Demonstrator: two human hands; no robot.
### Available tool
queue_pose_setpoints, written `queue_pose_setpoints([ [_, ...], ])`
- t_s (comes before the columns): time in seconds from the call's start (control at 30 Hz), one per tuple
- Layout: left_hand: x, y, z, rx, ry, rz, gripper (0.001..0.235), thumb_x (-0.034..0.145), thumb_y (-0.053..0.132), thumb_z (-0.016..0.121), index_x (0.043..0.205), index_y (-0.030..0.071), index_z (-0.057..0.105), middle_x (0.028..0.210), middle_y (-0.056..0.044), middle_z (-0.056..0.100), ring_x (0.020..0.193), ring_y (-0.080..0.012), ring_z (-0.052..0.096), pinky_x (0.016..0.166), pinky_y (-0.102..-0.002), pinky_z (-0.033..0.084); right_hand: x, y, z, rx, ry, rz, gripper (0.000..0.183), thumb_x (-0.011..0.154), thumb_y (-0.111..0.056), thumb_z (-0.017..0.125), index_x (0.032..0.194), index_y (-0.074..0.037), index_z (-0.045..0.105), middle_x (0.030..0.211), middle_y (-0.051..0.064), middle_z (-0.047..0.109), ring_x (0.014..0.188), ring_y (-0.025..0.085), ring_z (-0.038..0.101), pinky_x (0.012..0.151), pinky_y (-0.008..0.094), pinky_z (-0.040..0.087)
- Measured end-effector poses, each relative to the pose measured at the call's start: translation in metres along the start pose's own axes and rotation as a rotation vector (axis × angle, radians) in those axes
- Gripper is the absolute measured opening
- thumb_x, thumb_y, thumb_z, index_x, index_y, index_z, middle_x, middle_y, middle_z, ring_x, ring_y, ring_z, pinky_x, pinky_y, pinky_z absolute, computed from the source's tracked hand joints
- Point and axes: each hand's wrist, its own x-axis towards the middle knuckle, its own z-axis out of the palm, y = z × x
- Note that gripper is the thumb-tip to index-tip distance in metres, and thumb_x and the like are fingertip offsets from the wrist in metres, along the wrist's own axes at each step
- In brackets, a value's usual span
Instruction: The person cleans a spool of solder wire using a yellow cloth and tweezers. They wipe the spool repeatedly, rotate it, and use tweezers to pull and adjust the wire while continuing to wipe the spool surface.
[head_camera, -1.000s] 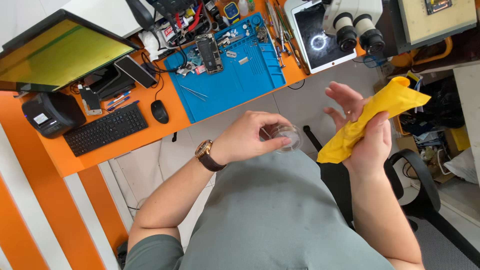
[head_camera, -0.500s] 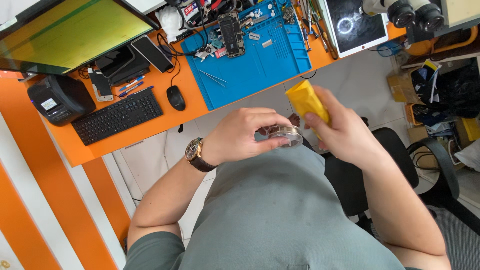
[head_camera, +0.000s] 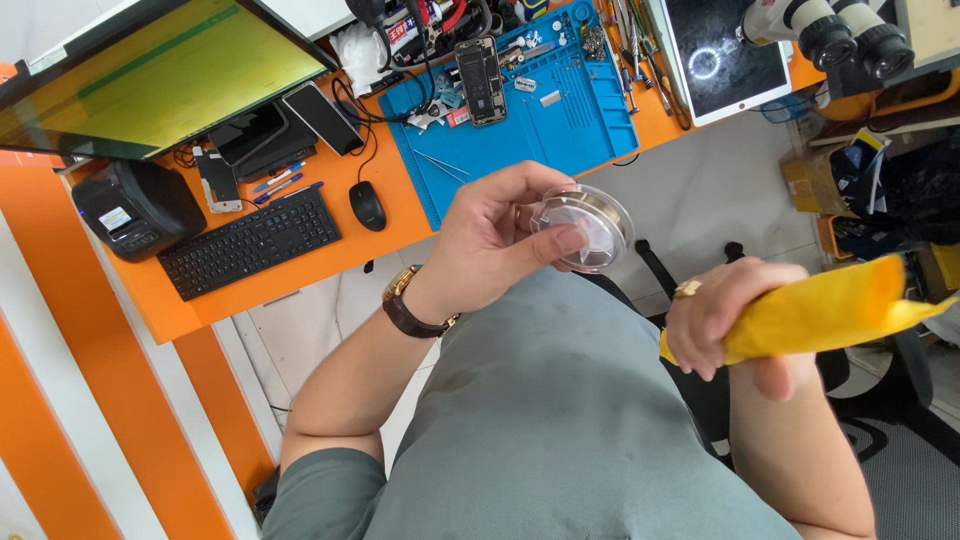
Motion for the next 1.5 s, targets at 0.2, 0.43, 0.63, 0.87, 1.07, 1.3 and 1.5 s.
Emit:
queue_pose_setpoints([
  [0.2,0.003,0.001,0.016,-0.06,-0.076,0.077,0.031,0.101,0.017,0.082,0.126,0.012,0.067,0.115,-0.007,0.069,0.088,-0.0191,0.073,0.073,-0.029,0.072,-0.007,0.002,0.028,-0.32,0.528,-0.203,0.029,0.096,-0.016,0.075,0.115,-0.007,0.055,0.076,0.006,0.057,0.054,0.017,0.065,0.057,0.033,0.066],
  [0.43,-0.001,0.007,0.028,0.036,-0.116,0.051,0.029,0.099,0.027,0.083,0.122,0.017,0.069,0.114,0.0,0.073,0.093,-0.0098,0.071,0.077,-0.021,0.062,0.013,-0.034,0.053,-1.034,0.338,-0.427,0.029,0.093,0.009,0.08,0.103,-0.005,0.056,0.112,0.019,0.066,0.082,0.032,0.079,0.081,0.043,0.076],
  [0.63,-0.005,0.004,0.025,0.102,-0.06,0.078,0.03,0.098,0.025,0.084,0.122,0.015,0.069,0.112,-0.001,0.074,0.095,-0.0113,0.071,0.077,-0.022,0.061,0.032,-0.054,0.056,-1.284,0.18,-0.459,0.015,0.092,0.001,0.076,0.093,0.001,0.061,0.097,0.025,0.075,0.077,0.034,0.074,0.077,0.049,0.069],
  [0.87,-0.009,0.01,0.021,0.275,-0.049,0.133,0.031,0.099,0.03,0.081,0.122,0.014,0.069,0.113,-0.004,0.074,0.09,-0.012,0.07,0.077,-0.022,0.065,0.038,-0.056,0.065,-1.395,0.147,-0.343,0.009,0.101,0.009,0.061,0.095,0.003,0.059,0.097,0.027,0.073,0.075,0.034,0.069,0.072,0.047,0.06],
  [1.07,-0.012,0.004,0.022,0.284,-0.03,0.146,0.028,0.097,0.026,0.083,0.119,0.014,0.069,0.11,-0.004,0.075,0.09,-0.0136,0.073,0.079,-0.023,0.067,0.028,-0.042,0.061,-1.358,0.299,-0.404,0.014,0.1,0.013,0.061,0.095,0.002,0.055,0.089,0.027,0.066,0.069,0.033,0.061,0.069,0.048,0.057],
  [1.3,-0.01,0.011,0.024,0.419,-0.065,0.245,0.026,0.098,0.03,0.083,0.116,0.017,0.07,0.101,-0.001,0.077,0.083,-0.0131,0.071,0.069,-0.023,0.061,-0.005,-0.041,0.041,-1.075,0.399,-0.282,0.02,0.094,0.01,0.069,0.094,-0.001,0.052,0.094,0.023,0.063,0.08,0.031,0.066,0.082,0.047,0.066],
  [1.5,-0.01,0.013,0.029,0.466,-0.115,0.313,0.025,0.099,0.024,0.084,0.119,0.016,0.071,0.104,-0.001,0.078,0.087,-0.0153,0.074,0.078,-0.026,0.063,-0.001,-0.044,0.051,-0.945,0.545,-0.191,0.031,0.097,0.01,0.07,0.102,-0.008,0.045,0.098,0.019,0.061,0.083,0.024,0.065,0.087,0.041,0.069],
])
